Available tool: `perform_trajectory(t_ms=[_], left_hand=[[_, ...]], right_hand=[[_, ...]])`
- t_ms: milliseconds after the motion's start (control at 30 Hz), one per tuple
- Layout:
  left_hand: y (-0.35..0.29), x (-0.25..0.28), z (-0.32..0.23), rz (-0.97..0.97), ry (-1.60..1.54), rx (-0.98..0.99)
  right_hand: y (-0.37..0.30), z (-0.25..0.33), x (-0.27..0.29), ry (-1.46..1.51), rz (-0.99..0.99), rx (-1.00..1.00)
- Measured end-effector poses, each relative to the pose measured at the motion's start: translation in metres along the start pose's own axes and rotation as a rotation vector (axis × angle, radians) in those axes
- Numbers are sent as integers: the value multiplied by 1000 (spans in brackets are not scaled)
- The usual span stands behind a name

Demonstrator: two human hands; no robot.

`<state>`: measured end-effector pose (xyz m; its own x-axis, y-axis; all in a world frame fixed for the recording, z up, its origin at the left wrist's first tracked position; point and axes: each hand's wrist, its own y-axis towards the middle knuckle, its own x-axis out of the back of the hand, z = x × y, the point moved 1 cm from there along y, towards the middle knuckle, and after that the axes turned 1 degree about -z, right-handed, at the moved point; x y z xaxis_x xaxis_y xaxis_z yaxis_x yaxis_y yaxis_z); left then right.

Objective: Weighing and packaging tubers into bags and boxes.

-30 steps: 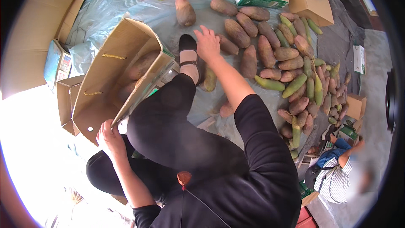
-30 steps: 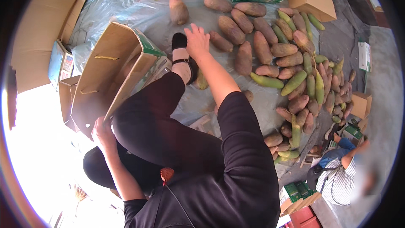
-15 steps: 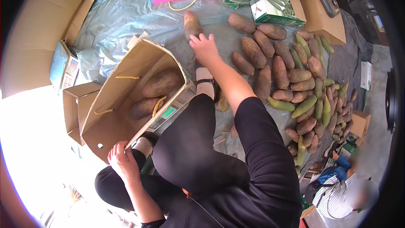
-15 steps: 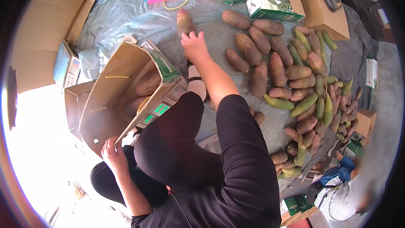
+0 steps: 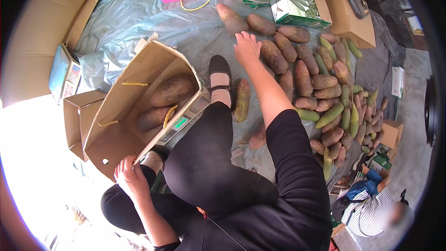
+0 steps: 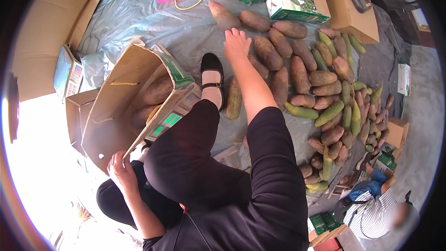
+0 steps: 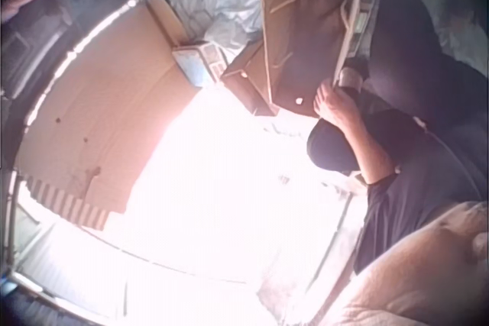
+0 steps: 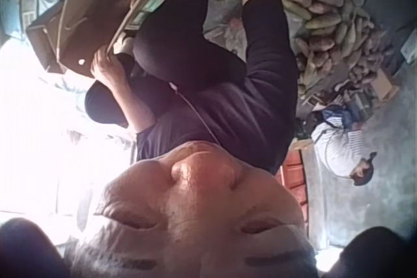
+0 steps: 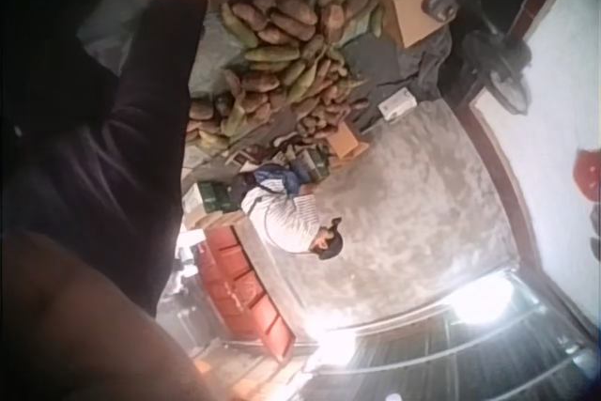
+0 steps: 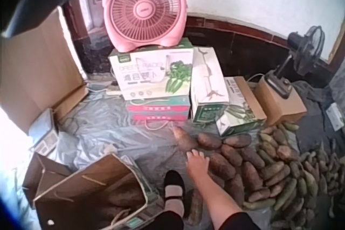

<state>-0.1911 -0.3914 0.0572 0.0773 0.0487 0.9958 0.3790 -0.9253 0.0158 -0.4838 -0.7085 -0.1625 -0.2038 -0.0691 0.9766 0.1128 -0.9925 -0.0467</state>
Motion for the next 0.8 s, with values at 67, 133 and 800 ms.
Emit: perform_trajectory(t_ms=[67, 133, 800], left_hand=[[2, 1, -1, 11, -4, 13], [2, 0, -1, 19, 3, 21], [11, 4, -3, 86, -5, 54]], right_hand=[[5, 1, -3, 31, 9, -41], [10, -2, -8, 124, 5, -212], [72, -3, -46, 140, -141, -340]])
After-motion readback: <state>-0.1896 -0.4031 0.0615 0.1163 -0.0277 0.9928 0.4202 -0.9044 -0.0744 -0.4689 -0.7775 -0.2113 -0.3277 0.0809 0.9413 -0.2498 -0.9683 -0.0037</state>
